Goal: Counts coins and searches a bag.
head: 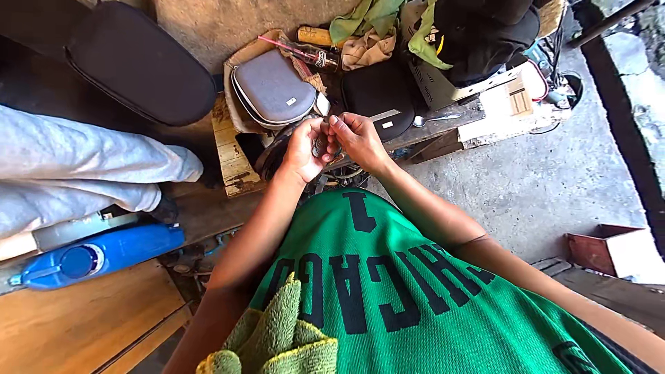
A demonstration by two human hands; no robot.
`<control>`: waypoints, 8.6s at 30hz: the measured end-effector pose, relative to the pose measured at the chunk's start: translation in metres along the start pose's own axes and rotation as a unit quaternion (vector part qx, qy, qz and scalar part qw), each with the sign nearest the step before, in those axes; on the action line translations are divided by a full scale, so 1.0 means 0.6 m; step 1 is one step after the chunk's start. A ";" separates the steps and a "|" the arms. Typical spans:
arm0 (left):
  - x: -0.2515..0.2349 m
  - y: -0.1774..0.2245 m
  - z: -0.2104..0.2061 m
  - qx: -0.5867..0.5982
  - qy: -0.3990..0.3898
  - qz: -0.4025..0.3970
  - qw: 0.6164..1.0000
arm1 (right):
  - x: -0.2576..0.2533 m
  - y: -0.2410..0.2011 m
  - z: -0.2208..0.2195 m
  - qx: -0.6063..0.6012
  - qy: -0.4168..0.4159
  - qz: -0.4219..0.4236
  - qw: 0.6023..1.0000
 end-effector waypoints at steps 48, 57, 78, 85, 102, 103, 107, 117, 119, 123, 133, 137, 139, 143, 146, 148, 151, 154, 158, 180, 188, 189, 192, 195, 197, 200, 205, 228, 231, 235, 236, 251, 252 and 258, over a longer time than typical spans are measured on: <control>0.110 -0.131 0.299 -0.597 0.211 -0.020 0.774 | -0.056 0.145 -0.167 0.566 -0.459 -0.098 0.678; 0.168 -0.038 0.256 -0.488 0.104 -0.078 0.863 | 0.008 0.071 -0.215 0.493 -0.427 0.127 0.747; 0.129 -0.007 0.220 -0.646 0.290 -0.053 0.704 | 0.021 0.039 -0.189 0.422 -0.154 0.406 0.796; 0.138 -0.021 0.270 -0.605 0.312 -0.070 0.729 | -0.045 0.140 0.012 0.249 0.159 0.021 0.955; 0.115 0.060 0.155 -0.766 0.272 -0.018 0.582 | -0.057 0.273 0.026 -0.056 0.125 -0.244 0.960; 0.116 0.061 0.156 -0.767 0.266 -0.016 0.584 | -0.060 0.281 0.030 -0.058 0.135 -0.246 0.958; 0.123 0.052 0.168 -0.761 0.257 -0.012 0.596 | -0.053 0.312 0.033 -0.064 0.148 -0.313 0.936; 0.142 0.040 0.182 -0.738 0.290 -0.065 0.606 | -0.041 0.181 0.038 0.169 0.014 -0.067 0.983; 0.141 0.038 0.186 -0.731 0.277 -0.039 0.622 | -0.058 0.125 0.012 0.241 -0.090 0.053 0.965; 0.137 0.033 0.198 -0.710 0.262 -0.029 0.653 | -0.084 0.082 -0.048 0.443 -0.215 0.136 0.859; 0.214 -0.033 0.261 -0.013 0.191 -0.109 0.976 | -0.064 0.087 -0.073 0.509 -0.230 0.175 0.811; 0.237 -0.064 0.279 0.151 0.195 -0.109 0.963 | -0.057 0.083 -0.069 0.525 -0.255 0.186 0.790; 0.246 -0.072 0.275 0.201 0.204 -0.133 0.949 | -0.051 0.072 -0.071 0.530 -0.257 0.199 0.783; 0.273 -0.081 0.232 0.253 0.218 -0.233 0.913 | -0.042 0.041 -0.063 0.521 -0.266 0.216 0.782; 0.298 -0.105 0.185 0.294 0.213 -0.307 0.880 | -0.032 0.012 -0.045 0.505 -0.274 0.215 0.790; 0.313 -0.132 0.159 0.335 0.197 -0.346 0.854 | -0.012 -0.003 -0.028 0.487 -0.289 0.226 0.793; 0.344 -0.174 0.118 0.346 0.199 -0.403 0.823 | 0.008 -0.007 -0.027 0.468 -0.334 0.245 0.781; 0.379 -0.217 0.076 0.361 0.189 -0.449 0.795 | 0.038 0.006 -0.029 0.465 -0.381 0.255 0.757; 0.424 -0.259 0.033 0.348 0.214 -0.491 0.769 | 0.073 0.034 -0.050 0.458 -0.448 0.258 0.723; 0.723 -0.483 -0.090 0.341 0.312 -0.567 0.682 | 0.437 0.113 -0.220 0.473 -0.589 0.284 0.591; 0.806 -0.557 -0.092 0.362 0.355 -0.559 0.656 | 0.560 0.127 -0.257 0.464 -0.619 0.265 0.576; 0.813 -0.562 -0.091 0.365 0.365 -0.550 0.656 | 0.570 0.132 -0.260 0.469 -0.625 0.262 0.566; 0.830 -0.570 -0.090 0.367 0.374 -0.547 0.653 | 0.592 0.139 -0.272 0.469 -0.634 0.274 0.551; 0.834 -0.570 -0.090 0.375 0.362 -0.553 0.650 | 0.602 0.136 -0.280 0.448 -0.643 0.292 0.547; 0.833 -0.566 -0.091 0.374 0.352 -0.560 0.650 | 0.602 0.137 -0.286 0.439 -0.649 0.302 0.543; 0.829 -0.555 -0.094 0.351 0.331 -0.576 0.660 | 0.594 0.141 -0.299 0.426 -0.663 0.308 0.533; 0.811 -0.530 -0.119 0.336 0.341 -0.586 0.654 | 0.570 0.146 -0.332 0.409 -0.686 0.327 0.505; 0.800 -0.546 -0.159 0.308 0.459 -0.627 0.549 | 0.605 0.172 -0.424 0.330 -0.795 0.370 0.350; 0.830 -0.572 -0.156 0.303 0.467 -0.625 0.546 | 0.643 0.177 -0.441 0.327 -0.798 0.375 0.339; 0.893 -0.611 -0.155 0.293 0.454 -0.637 0.549 | 0.711 0.181 -0.466 0.324 -0.797 0.381 0.339; 0.912 -0.622 -0.155 0.289 0.453 -0.640 0.550 | 0.731 0.182 -0.472 0.329 -0.797 0.378 0.338; 1.108 -0.891 -0.100 0.312 0.658 -0.451 0.515 | 1.020 0.211 -0.547 0.323 -0.825 0.362 0.288; 1.117 -0.909 -0.091 0.269 0.715 -0.402 0.505 | 1.031 0.208 -0.551 0.308 -0.832 0.364 0.285; 1.142 -0.919 -0.047 -0.181 0.853 -0.001 0.489 | 1.080 0.186 -0.570 0.211 -0.872 0.382 0.224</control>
Point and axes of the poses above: each hand's wrist, its own x-axis away from the middle knuckle, its own z-axis out of the back of the hand, y = z × x, the point moved 6 cm from there along -x, towards the middle knuckle, and after that the axes turned 1 degree about x, right-handed, at the moved point
